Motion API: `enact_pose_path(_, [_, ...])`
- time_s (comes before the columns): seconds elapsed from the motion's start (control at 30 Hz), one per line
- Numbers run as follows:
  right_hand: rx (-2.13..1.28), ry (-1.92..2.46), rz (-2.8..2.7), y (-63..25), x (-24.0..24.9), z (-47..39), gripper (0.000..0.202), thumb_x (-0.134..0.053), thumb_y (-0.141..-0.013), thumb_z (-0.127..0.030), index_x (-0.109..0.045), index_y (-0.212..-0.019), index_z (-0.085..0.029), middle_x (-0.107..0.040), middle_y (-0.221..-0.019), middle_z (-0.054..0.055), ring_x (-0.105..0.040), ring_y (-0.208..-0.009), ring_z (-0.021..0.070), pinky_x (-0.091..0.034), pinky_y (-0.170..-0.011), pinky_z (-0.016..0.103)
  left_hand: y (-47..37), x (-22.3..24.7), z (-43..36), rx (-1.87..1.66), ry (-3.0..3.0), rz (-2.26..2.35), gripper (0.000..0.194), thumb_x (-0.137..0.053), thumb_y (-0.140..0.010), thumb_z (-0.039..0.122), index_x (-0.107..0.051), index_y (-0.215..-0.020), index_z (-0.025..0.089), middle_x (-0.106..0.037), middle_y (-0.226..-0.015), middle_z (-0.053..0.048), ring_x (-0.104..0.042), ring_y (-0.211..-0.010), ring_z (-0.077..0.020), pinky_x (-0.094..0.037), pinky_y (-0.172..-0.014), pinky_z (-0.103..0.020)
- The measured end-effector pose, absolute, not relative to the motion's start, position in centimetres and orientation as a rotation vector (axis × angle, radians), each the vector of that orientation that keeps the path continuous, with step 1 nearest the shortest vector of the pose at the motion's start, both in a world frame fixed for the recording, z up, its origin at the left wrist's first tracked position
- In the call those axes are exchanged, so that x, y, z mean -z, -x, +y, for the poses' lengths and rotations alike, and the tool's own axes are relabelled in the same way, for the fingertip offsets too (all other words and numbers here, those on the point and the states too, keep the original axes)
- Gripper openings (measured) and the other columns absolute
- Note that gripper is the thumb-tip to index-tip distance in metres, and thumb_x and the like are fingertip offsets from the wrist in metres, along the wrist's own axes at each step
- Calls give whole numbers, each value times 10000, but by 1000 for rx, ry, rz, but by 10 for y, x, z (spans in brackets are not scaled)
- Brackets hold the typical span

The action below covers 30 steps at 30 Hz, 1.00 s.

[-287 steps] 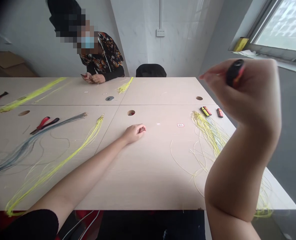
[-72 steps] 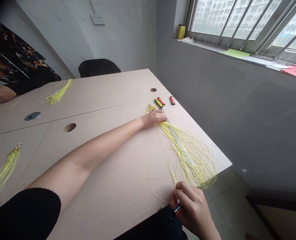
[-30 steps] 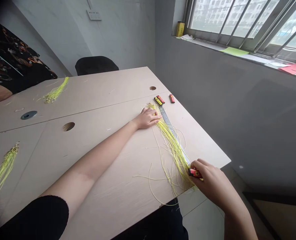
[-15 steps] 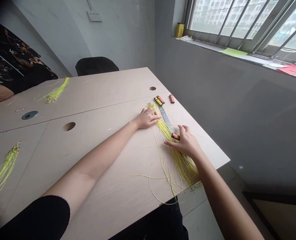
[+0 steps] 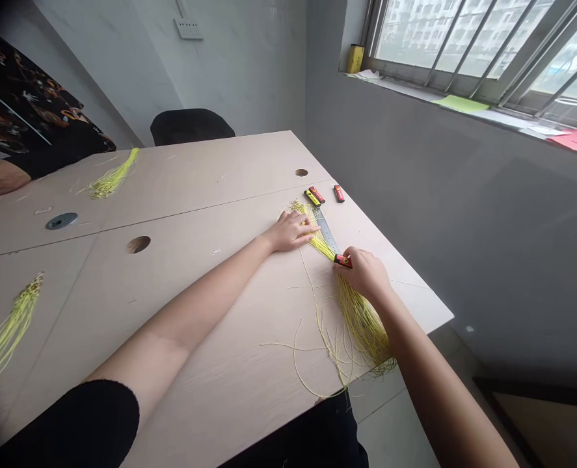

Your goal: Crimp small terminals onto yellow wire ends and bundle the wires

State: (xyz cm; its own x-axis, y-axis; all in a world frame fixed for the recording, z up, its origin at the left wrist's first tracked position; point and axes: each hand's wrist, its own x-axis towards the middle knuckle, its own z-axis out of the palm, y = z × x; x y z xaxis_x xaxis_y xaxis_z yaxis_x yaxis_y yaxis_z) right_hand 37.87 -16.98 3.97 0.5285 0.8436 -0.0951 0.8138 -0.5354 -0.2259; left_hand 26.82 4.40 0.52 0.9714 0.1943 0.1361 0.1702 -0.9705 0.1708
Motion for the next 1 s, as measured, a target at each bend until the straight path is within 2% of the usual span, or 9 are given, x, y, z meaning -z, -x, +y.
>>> enact_pose_path(0.1, [-195,2638,-1485,-375,-39,-173,148,-519,-848,-253,-647,-901,-201,-690,-926,81,-596,-768,197,-306,-598,276,-268,-5,44,-228,-2974,275,422,-415,-944,430,-598,-1309,321,-595,-1194,-93,-494,-1138,-286,-296,-990,-453])
enact_pose_path(0.23, [-105,2685,-1524,-369,-39,-176,155,-502,-873,-247,-635,-920,-184,-662,-1001,95,-574,-707,172,-280,-576,285,-268,-6,43,-212,-2986,277,425,-412,-946,423,-593,-1316,317,-592,-1201,-95,-493,-1140,-288,-300,-988,-454])
enact_pose_path(0.43, [-218,2687,-1588,-352,-42,-178,134,-511,-877,-273,-602,-870,-175,-632,-955,94,-561,-704,169,-275,-571,284,-268,-6,43,-228,-2982,271,428,-404,-948,430,-602,-1308,312,-595,-1181,-100,-499,-1127,-288,-305,-977,-451])
enact_pose_path(0.6, [-373,2556,-1626,-335,-47,-185,43,-550,-814,-218,-573,-797,-185,-628,-882,66,-542,-693,156,-281,-575,267,-268,-3,45,-251,-2986,257,420,-404,-947,434,-613,-1294,324,-593,-1162,-95,-494,-1123,-286,-298,-975,-449])
enact_pose_path(0.7, [-483,2465,-1639,-332,-51,-191,117,-503,-828,-226,-538,-721,-193,-634,-783,44,-511,-645,144,-280,-568,259,-268,-3,45,-252,-2987,252,417,-396,-950,427,-617,-1289,326,-595,-1153,-93,-491,-1125,-284,-296,-978,-448])
enact_pose_path(0.8, [-450,2531,-1595,-336,-54,-199,178,-463,-844,-242,-544,-692,-198,-638,-710,47,-497,-601,151,-267,-558,268,-268,-4,45,-225,-2994,247,429,-394,-951,408,-608,-1306,298,-592,-1163,-104,-487,-1132,-292,-295,-978,-459])
enact_pose_path(1.0, [-337,2700,-1510,-352,-54,-217,198,-504,-834,-298,-602,-689,-204,-663,-725,73,-553,-620,190,-285,-540,276,-268,-5,45,-223,-2989,242,418,-384,-953,409,-645,-1263,304,-591,-1140,-105,-485,-1131,-299,-296,-973,-468])
